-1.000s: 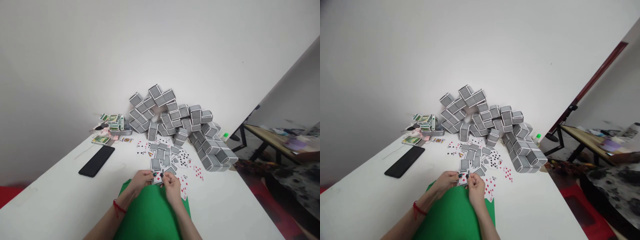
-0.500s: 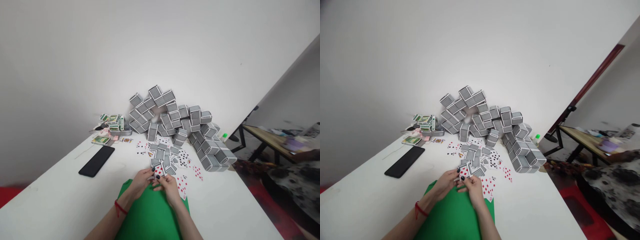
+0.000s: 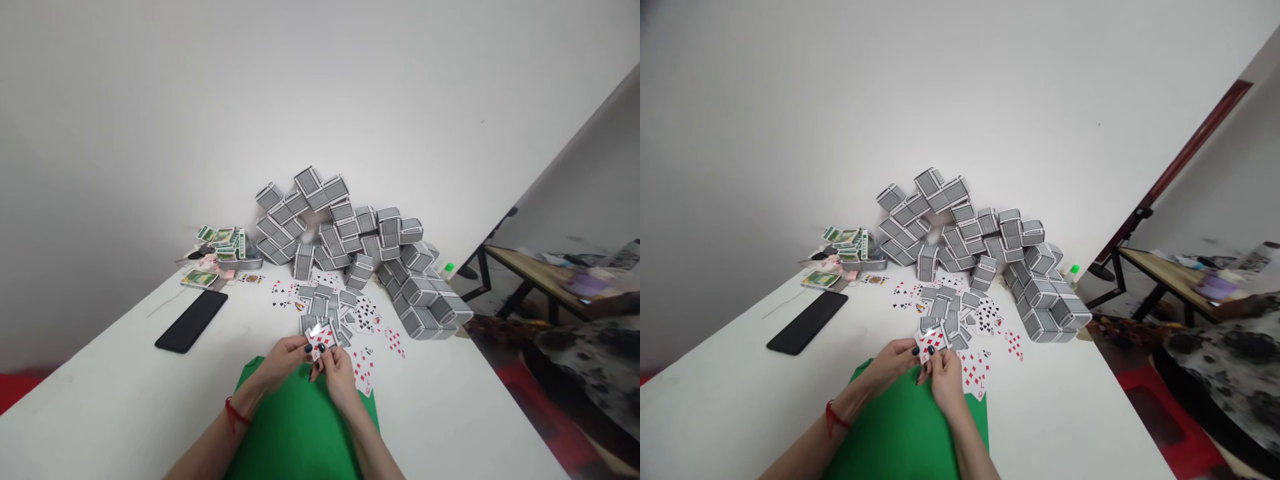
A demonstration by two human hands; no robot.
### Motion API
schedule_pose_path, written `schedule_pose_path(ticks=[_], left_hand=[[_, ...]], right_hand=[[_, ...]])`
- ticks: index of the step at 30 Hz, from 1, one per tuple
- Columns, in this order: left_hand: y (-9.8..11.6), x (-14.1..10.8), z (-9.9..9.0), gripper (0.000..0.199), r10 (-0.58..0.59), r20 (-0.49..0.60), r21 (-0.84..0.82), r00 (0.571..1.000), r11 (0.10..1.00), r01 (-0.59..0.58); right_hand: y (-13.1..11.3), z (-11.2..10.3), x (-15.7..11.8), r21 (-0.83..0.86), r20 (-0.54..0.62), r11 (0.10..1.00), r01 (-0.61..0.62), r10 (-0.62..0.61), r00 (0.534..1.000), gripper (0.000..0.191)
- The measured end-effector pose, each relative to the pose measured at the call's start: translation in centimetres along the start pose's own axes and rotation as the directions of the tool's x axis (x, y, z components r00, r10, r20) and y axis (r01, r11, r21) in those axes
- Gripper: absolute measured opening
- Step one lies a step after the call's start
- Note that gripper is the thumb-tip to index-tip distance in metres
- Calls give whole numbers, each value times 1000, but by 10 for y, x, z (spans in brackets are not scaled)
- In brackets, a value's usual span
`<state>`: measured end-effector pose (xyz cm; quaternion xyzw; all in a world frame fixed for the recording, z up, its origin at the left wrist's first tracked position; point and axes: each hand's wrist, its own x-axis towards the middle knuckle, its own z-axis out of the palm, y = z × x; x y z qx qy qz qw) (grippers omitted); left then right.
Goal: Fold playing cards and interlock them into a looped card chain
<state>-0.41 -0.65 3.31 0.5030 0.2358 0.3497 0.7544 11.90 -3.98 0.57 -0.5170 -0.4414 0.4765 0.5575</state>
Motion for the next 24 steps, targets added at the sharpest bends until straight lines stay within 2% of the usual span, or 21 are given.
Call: schedule_pose_path(ticks=[3, 7, 10, 15, 17, 21, 24], left_hand=[[-8, 1, -1, 28, -19, -14, 17, 1000, 1000, 19], [-22, 6, 0, 29, -8, -167, 40, 986, 999, 15], [-26, 9, 2, 31, -18, -236, 46, 972, 999, 30], [-27, 9, 4, 32, -7, -281, -19, 960, 1000, 2], [-29, 10, 4, 30, -12, -320, -77, 948, 997, -13], [-35, 10, 4, 24, -35, -367, -124, 930, 992, -11], [-34, 11, 1, 22, -47, -309, -143, 950, 990, 3]], right_hand=[[-1, 4, -4, -10, -26, 1000, 11, -12, 1000, 40], [6, 11, -6, -23, -90, 1000, -7, 5, 996, 41], [12, 15, -5, 33, -134, 999, -43, 47, 990, 41], [15, 16, -3, 268, -49, 959, -91, 108, 993, 41], [15, 16, -2, 303, -14, 946, -110, 120, 993, 41], [11, 15, -3, 195, -11, 975, -103, 107, 994, 38], [8, 13, -3, 131, 2, 989, -71, 71, 997, 38]])
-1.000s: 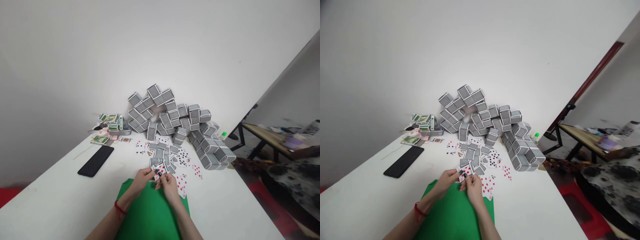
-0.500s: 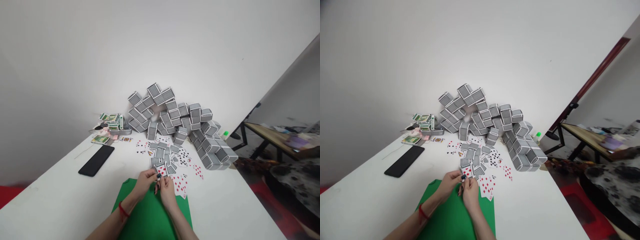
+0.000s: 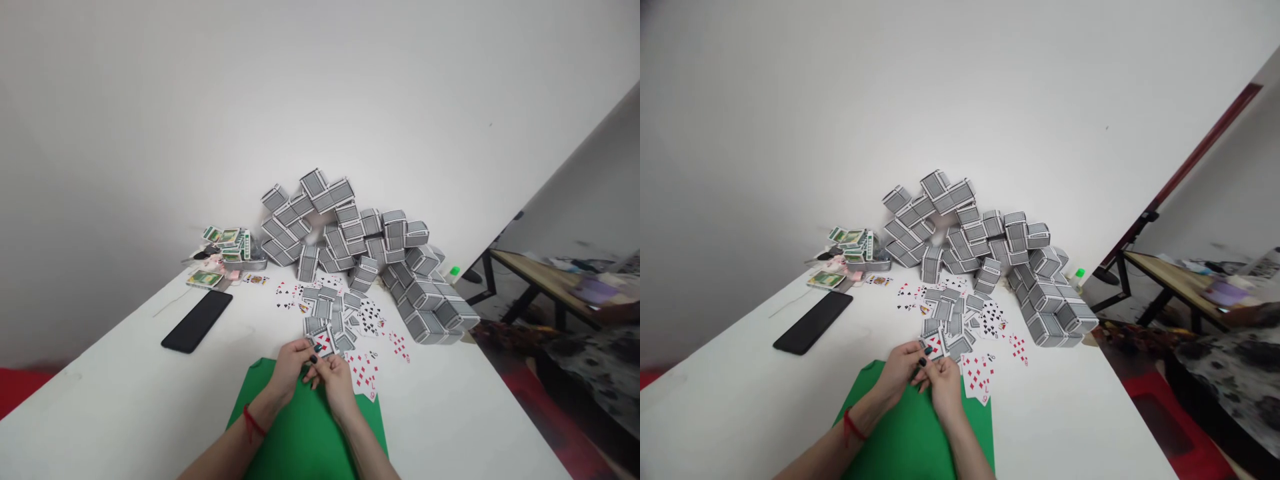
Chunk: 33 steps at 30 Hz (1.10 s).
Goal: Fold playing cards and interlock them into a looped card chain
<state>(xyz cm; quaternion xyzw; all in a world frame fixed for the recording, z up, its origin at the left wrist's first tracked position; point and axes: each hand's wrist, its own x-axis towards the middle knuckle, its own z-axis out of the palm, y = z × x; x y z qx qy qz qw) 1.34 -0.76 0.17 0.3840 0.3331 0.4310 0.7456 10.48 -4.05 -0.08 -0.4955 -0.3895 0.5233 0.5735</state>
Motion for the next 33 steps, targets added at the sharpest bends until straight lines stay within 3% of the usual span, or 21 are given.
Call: schedule_pose_path(ticks=[6, 15, 19, 22, 24, 26, 30, 33], left_hand=[[15, -3, -4, 27, 31, 124, 52, 992, 998, -38], [12, -5, 2, 20, -27, -103, -75, 994, 997, 20], [4, -2, 4, 19, -79, -196, -229, 977, 973, 32], [1, 1, 6, 20, -143, -276, -322, 951, 946, 49], [1, 2, 6, 22, -147, -266, -298, 953, 952, 64], [3, 3, 4, 25, -81, -228, -192, 970, 981, 37], [9, 4, -3, 25, 100, -212, -9, 972, 995, -104], [15, 5, -8, 22, 208, -199, 134, 958, 974, -184]], right_hand=[[1, -6, 3, -154, 109, 987, 53, -36, 993, 41], [11, -5, -1, -375, 25, 909, 184, -188, 982, 33], [7, 0, -7, -570, 43, 756, 322, -364, 930, 21], [6, 3, -10, -643, 113, 660, 389, -420, 900, 19], [8, 3, -10, -630, 102, 689, 358, -384, 918, 19], [10, 2, -8, -565, 41, 781, 266, -295, 955, 21], [7, -5, -1, -266, -20, 954, 140, -150, 988, 23], [-3, -14, 6, -73, -68, 985, 155, -160, 985, 38]])
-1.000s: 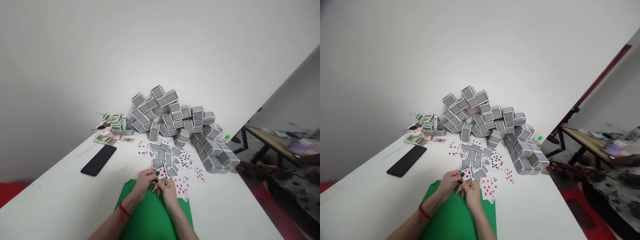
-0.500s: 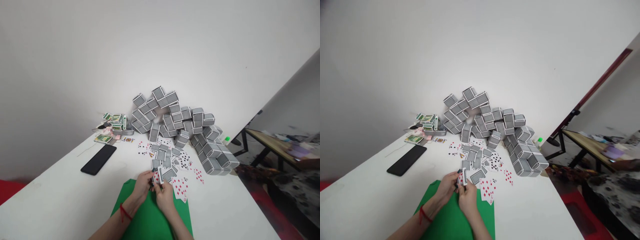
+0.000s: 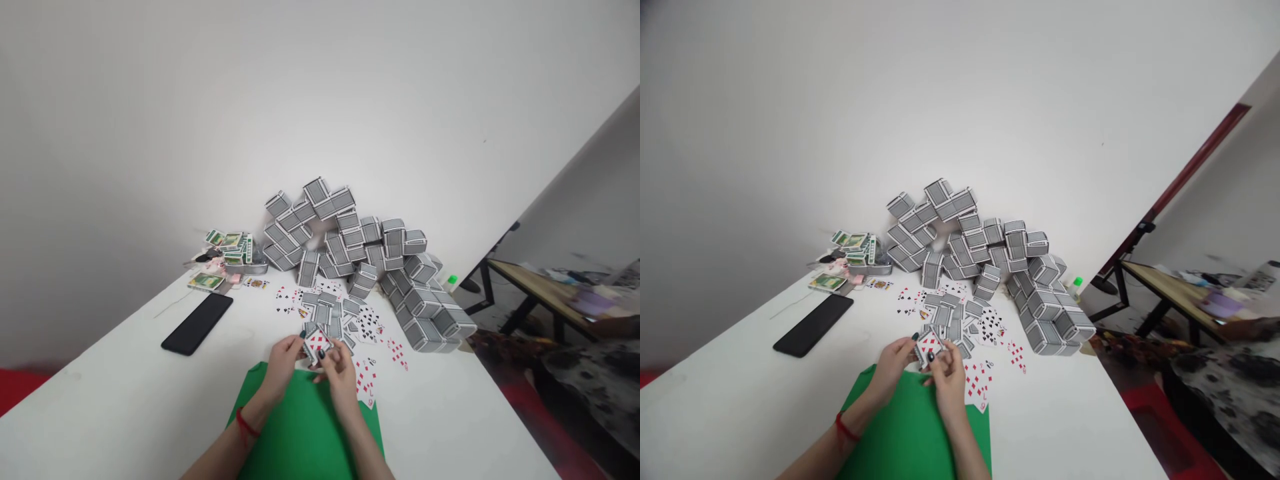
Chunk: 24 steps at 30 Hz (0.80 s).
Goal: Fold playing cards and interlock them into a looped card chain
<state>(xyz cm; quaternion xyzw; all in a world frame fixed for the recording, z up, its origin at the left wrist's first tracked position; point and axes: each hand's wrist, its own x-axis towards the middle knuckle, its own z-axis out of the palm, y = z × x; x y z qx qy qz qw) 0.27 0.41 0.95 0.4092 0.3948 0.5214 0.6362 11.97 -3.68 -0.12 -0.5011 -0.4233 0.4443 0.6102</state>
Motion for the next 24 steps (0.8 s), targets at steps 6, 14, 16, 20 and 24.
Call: schedule_pose_path(ticks=[6, 14, 16, 20, 24], left_hand=[[2, 0, -3, 32, 94, 84, 282, 992, 952, -115], [1, -6, -1, 17, 138, 167, 449, 976, 871, -200], [1, -5, -2, 18, 67, 185, 408, 981, 902, -138], [7, -2, -4, 23, -207, 228, 207, 951, 965, 161], [15, -8, -5, 27, -331, 473, -52, 816, 915, 401]], right_hand=[[-3, -19, 10, -195, -126, 980, 49, -75, 989, 32], [-1, -18, 9, -300, -83, 948, 105, -136, 987, 30], [-2, -20, 11, -323, -62, 940, 111, -138, 988, 28], [-1, -27, 16, -217, -76, 974, 62, -80, 994, 31], [-1, -24, 15, -20, -76, 1000, -14, 13, 997, 31]])
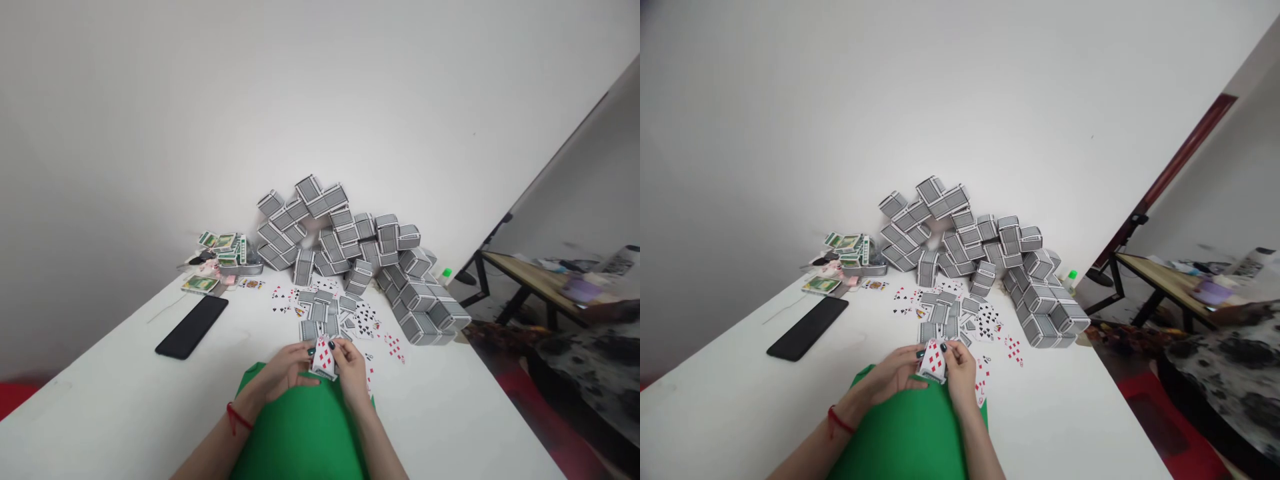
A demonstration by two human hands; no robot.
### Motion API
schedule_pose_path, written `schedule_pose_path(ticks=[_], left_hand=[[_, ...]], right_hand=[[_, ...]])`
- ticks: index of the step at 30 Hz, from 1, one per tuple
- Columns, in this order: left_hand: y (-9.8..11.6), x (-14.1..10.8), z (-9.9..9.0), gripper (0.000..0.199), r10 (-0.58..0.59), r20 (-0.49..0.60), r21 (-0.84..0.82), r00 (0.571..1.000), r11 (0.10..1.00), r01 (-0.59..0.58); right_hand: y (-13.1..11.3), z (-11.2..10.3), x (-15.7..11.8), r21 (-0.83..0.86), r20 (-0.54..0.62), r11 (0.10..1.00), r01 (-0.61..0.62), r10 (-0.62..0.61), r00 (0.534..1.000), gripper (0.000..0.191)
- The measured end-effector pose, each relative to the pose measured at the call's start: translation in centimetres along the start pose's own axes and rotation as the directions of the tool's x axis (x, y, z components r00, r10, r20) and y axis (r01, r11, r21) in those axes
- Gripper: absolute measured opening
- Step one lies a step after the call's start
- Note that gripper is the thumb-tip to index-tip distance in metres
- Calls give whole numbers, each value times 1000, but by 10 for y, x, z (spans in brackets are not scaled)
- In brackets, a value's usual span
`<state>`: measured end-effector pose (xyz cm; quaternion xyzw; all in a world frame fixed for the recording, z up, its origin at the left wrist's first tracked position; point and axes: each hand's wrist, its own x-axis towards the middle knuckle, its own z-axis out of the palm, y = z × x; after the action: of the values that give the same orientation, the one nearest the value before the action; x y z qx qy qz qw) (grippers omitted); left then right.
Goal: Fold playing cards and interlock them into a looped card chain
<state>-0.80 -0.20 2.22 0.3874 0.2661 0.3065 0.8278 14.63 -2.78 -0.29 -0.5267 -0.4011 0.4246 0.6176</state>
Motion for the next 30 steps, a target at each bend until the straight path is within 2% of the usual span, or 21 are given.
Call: schedule_pose_path(ticks=[2, 5, 9, 11, 14, 16, 19, 21, 23, 26, 30], left_hand=[[-2, -4, 3, 30, -45, 104, -101, 994, 993, 55], [-7, -5, 7, 27, -78, 166, -159, 983, 982, 105], [-10, -3, 10, 23, -70, 159, -36, 985, 996, 76], [-8, -1, 10, 23, -37, 151, 63, 988, 998, 28], [-6, 2, 7, 34, 103, 77, 220, 992, 968, -117], [-6, 4, 4, 52, 264, -33, 368, 964, 900, -234], [-10, 6, -1, 61, 454, -116, 575, 883, 756, -313], [-14, 7, -2, 56, 489, -111, 620, 865, 714, -324], [-18, 7, -3, 54, 504, -106, 636, 857, 697, -332], [-22, 7, -4, 54, 545, -74, 698, 835, 626, -346], [-21, 7, -7, 57, 574, -25, 777, 819, 526, -345]], right_hand=[[-2, 4, -4, 46, 16, 999, -16, 15, 1000, 29], [-6, 10, -9, 76, 31, 997, -34, 31, 999, 27], [-5, 7, -7, 109, 14, 991, -74, 73, 997, 31], [-5, 0, -2, 101, -78, 994, -31, 38, 996, 33], [-6, -13, 4, -58, -268, 997, 57, -70, 961, 35], [-9, -20, 6, -261, -342, 962, 83, -172, 924, 36], [-11, -20, 1, -525, -316, 844, 111, -315, 895, 35], [-9, -14, -3, -562, -249, 815, 141, -330, 911, 33], [-6, -6, -6, -476, -181, 866, 152, -265, 947, 30], [-2, 4, -9, -247, -74, 964, 102, -124, 990, 28], [-5, 7, -8, 43, 72, 999, -14, 11, 997, 21]])
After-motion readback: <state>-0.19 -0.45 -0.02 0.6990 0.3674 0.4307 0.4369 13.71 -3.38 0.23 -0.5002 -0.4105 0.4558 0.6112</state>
